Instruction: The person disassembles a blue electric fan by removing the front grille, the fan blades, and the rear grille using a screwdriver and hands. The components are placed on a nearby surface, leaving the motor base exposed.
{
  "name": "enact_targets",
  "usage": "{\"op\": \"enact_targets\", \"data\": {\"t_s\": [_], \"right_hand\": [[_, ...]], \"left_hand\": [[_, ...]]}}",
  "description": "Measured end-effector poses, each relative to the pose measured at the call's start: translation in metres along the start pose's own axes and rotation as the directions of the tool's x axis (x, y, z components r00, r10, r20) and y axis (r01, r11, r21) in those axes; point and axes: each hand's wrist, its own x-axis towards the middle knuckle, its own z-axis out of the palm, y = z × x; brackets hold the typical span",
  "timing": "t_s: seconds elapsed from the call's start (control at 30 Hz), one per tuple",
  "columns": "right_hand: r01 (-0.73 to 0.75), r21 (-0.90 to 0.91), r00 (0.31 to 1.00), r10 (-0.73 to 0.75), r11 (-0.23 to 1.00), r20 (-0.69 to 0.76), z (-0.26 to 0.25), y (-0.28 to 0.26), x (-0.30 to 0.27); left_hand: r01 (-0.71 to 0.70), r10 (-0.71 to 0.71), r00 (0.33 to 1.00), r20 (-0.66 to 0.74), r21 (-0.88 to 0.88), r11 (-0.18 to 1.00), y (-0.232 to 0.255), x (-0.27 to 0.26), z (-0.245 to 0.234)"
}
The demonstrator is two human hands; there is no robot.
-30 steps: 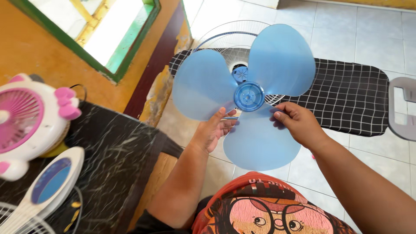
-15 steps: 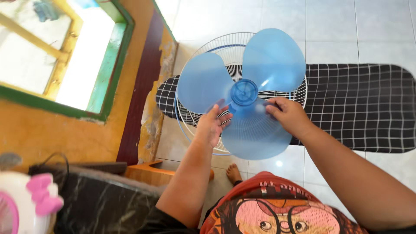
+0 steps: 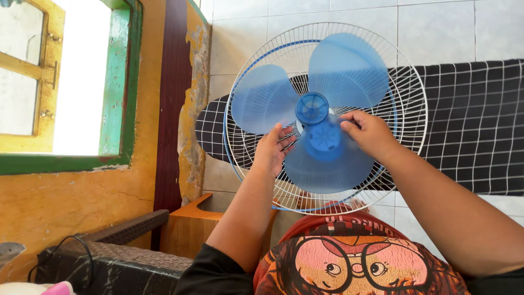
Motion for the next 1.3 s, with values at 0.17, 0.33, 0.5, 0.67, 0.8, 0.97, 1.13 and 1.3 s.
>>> {"op": "enact_targets", "data": {"t_s": [0.17,0.33,0.5,0.67,0.8,0.97,1.13,1.3], "right_hand": [[0.023,-0.043,1.000,-0.023,0.999,-0.005,-0.012,-0.009,0.001],[0.266,-0.222,0.956,-0.287,0.938,-0.066,-0.032,-0.024,0.003],[0.575,-0.331,0.804,-0.592,0.748,0.060,-0.042,-0.045,-0.001],[0.779,-0.305,0.622,-0.740,0.549,0.257,-0.022,-0.081,-0.015],[0.824,-0.200,0.564,-0.729,0.531,0.389,0.020,-0.106,-0.043],[0.968,0.009,0.211,-0.835,0.250,0.508,0.085,-0.157,-0.109],[0.975,0.150,0.032,-0.774,0.163,0.632,0.164,-0.202,-0.218],[0.932,0.360,-0.240,-0.786,-0.023,0.571,0.239,-0.228,-0.351]], "left_hand": [[-0.038,0.041,0.998,-0.054,0.053,0.998,-0.005,-0.007,0.001],[-0.144,0.167,0.970,-0.174,0.138,0.980,-0.020,-0.023,0.002],[-0.427,0.471,0.824,-0.317,0.201,0.882,-0.044,-0.056,0.015],[-0.398,0.752,0.517,-0.409,0.663,0.634,-0.058,-0.117,0.025],[-0.368,0.860,0.359,-0.362,0.792,0.487,-0.069,-0.177,0.015],[-0.334,0.922,0.057,-0.382,0.863,0.379,-0.090,-0.286,-0.011],[-0.416,0.847,-0.073,-0.526,0.788,0.454,-0.132,-0.422,-0.054],[-0.287,0.809,-0.218,-0.546,0.828,0.482,-0.193,-0.554,-0.106]]}}
